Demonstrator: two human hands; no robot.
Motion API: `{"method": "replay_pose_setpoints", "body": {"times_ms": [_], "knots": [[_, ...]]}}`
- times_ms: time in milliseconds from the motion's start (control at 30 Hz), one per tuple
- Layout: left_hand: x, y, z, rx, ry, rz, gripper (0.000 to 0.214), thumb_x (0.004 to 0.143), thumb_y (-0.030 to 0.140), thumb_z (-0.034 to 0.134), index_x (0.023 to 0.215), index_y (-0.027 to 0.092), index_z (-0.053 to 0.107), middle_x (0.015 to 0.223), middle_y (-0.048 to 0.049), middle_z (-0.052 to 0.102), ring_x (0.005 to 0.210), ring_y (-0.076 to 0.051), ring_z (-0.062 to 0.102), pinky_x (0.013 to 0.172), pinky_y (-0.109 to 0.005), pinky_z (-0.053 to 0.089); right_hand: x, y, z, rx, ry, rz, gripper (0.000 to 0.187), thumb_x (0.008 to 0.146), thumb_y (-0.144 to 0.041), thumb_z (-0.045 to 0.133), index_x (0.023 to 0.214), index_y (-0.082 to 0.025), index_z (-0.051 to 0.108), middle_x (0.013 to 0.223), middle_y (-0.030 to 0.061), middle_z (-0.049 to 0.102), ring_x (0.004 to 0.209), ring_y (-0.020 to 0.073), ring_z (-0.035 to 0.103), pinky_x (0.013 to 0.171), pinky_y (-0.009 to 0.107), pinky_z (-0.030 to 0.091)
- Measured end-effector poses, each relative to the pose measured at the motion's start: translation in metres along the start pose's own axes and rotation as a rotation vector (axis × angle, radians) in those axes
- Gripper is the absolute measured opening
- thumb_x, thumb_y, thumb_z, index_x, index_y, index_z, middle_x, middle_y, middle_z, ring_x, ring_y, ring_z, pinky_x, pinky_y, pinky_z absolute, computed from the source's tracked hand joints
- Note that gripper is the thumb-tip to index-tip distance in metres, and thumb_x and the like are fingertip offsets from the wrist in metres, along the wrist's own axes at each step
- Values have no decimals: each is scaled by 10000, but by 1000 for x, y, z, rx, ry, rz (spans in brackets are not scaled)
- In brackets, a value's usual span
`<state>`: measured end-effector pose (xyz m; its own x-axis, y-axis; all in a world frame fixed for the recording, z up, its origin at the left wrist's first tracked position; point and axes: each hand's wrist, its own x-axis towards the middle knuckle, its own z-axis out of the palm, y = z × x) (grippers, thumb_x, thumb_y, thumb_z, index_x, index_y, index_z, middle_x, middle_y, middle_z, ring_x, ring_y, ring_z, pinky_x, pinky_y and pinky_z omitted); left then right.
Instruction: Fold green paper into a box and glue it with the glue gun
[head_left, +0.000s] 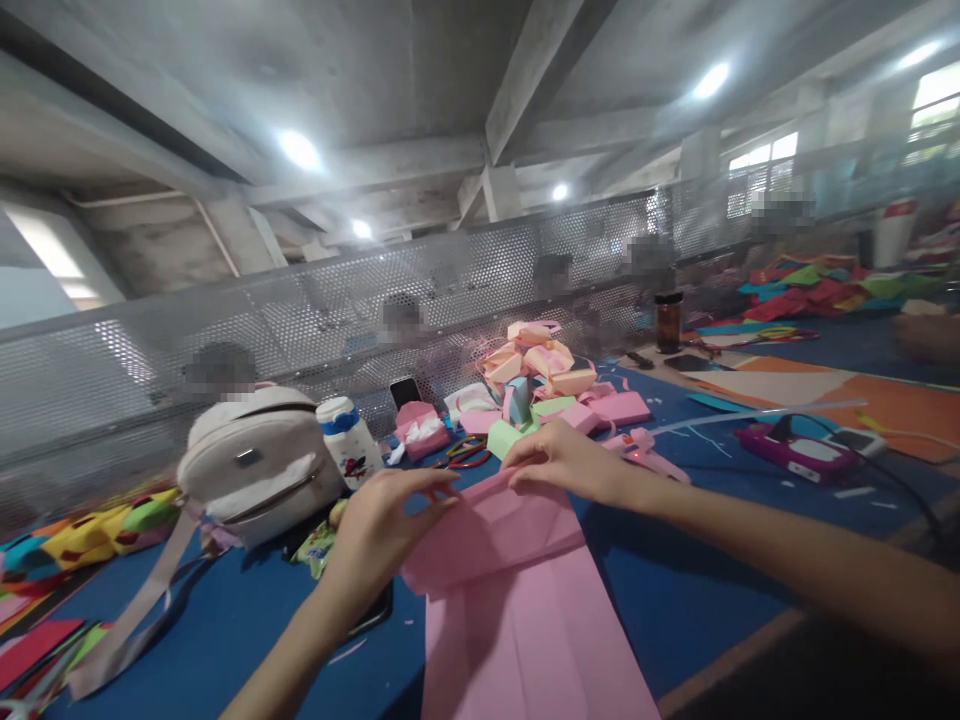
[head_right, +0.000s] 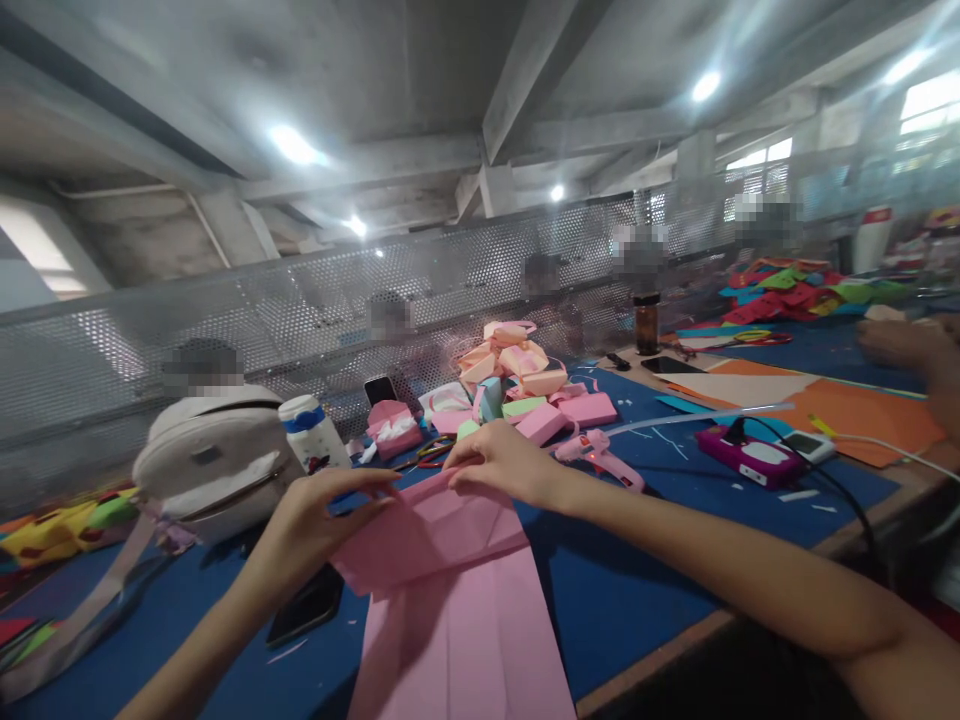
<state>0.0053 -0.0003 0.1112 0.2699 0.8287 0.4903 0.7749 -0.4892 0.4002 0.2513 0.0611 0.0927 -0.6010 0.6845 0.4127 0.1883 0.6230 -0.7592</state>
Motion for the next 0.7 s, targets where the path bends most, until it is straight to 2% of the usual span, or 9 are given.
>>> {"method": "replay_pose_setpoints", "body": {"times_ms": [100, 233, 400, 700], "knots": [[10, 18, 18, 28, -53, 18, 151, 802, 304, 669, 874, 246, 789, 858, -27, 790, 776, -210, 710, 703, -273, 494, 3, -2, 5, -8, -35, -36, 155, 787, -221, 666, 843, -131, 778, 770, 55, 747, 738, 197, 661, 677, 264, 484], [18, 21, 31, -31, -86, 10, 185, 801, 316, 666, 869, 196, 789, 726, -35, 758, 655, -185, 673, 628, -257, 465, 3, -6, 6, -12, -52, -51, 176, 824, -259, 667, 842, -123, 777, 760, 62, 748, 726, 191, 664, 665, 256, 475], [18, 17, 31, -128, -77, 21, 260, 825, 366, 606, 791, 172, 776, 687, -34, 748, 627, -167, 659, 598, -236, 444, 1, -7, 6, -46, -65, -64, 189, 862, -267, 659, 813, -123, 771, 722, 45, 734, 674, 160, 646, 624, 229, 441], [15, 17, 26, -148, -87, -38, 223, 784, 343, 622, 691, 165, 717, 671, -29, 724, 633, -164, 627, 603, -230, 419, 6, -11, 11, -154, -13, -114, 92, 841, -175, 693, 820, -129, 770, 750, 35, 745, 691, 155, 642, 644, 227, 435]]}}
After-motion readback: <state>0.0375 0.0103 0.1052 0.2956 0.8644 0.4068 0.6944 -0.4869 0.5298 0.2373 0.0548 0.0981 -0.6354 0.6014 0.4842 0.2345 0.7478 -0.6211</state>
